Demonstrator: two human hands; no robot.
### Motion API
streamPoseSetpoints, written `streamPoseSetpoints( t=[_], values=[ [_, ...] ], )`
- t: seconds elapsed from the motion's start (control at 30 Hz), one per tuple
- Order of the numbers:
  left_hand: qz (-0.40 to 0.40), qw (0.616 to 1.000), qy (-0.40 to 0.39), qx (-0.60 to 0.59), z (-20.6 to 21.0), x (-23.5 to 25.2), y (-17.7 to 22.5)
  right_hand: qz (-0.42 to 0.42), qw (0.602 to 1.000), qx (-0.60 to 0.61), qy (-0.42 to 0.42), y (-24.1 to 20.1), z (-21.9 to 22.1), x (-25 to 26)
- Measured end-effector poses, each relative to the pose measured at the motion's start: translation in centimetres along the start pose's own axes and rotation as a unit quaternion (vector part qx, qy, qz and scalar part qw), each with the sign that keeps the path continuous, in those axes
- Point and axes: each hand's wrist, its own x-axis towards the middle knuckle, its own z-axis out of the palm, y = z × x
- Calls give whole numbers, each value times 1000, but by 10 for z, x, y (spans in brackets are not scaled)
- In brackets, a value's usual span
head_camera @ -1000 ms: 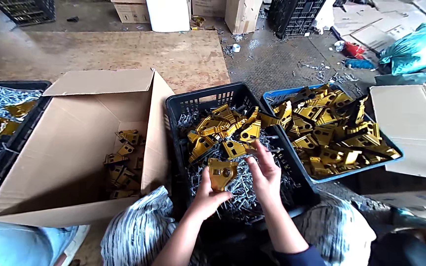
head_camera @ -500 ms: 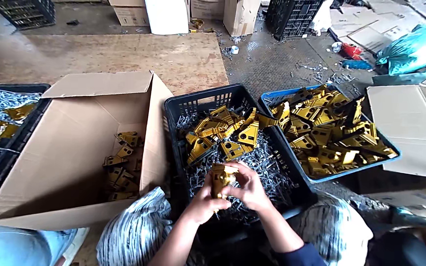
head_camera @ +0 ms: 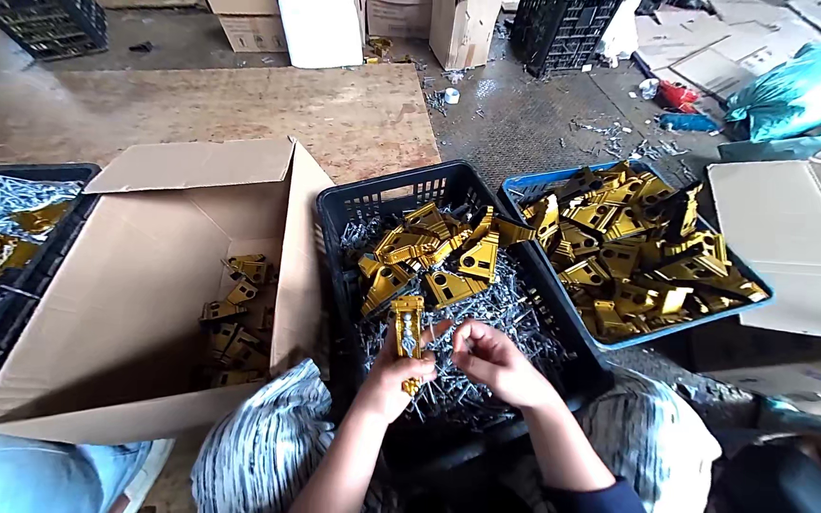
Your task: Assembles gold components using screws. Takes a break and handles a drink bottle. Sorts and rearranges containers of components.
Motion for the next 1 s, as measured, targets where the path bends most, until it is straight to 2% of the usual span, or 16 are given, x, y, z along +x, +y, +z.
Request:
streamPoseSetpoints(
  t=[0.07,0.13,0.23,0.3,0.37,0.43,0.47,0.57,0.63,0.73,0.83,1.0],
  values=[
    [22,998,32,-44,7,-3,-5,27,998,43,44,-1,8,0],
    [40,993,44,-101,10,-5,-12,40,981,135,132,1,20,3],
    [68,986,51,-144,13,-7,-24,34,917,291,273,9,45,10],
    [81,984,56,-151,14,-6,-28,24,886,323,331,7,52,14],
    [88,984,77,-133,14,-6,-22,-20,906,241,348,5,49,13],
    [79,980,165,-75,20,-4,-2,-102,934,92,331,4,34,7],
    [70,978,195,-10,19,-2,8,-143,938,30,313,1,25,4],
    [66,962,152,218,4,-4,23,-223,942,-83,235,-13,8,-1],
    [70,946,114,294,4,-7,22,-250,937,-152,192,-18,4,2],
    [53,952,98,284,11,-12,18,-255,929,-224,150,-9,1,9],
    [42,953,96,286,10,-12,17,-253,927,-237,144,3,3,11],
    [86,922,122,358,11,-11,11,-288,870,-373,142,8,11,11]
  ],
)
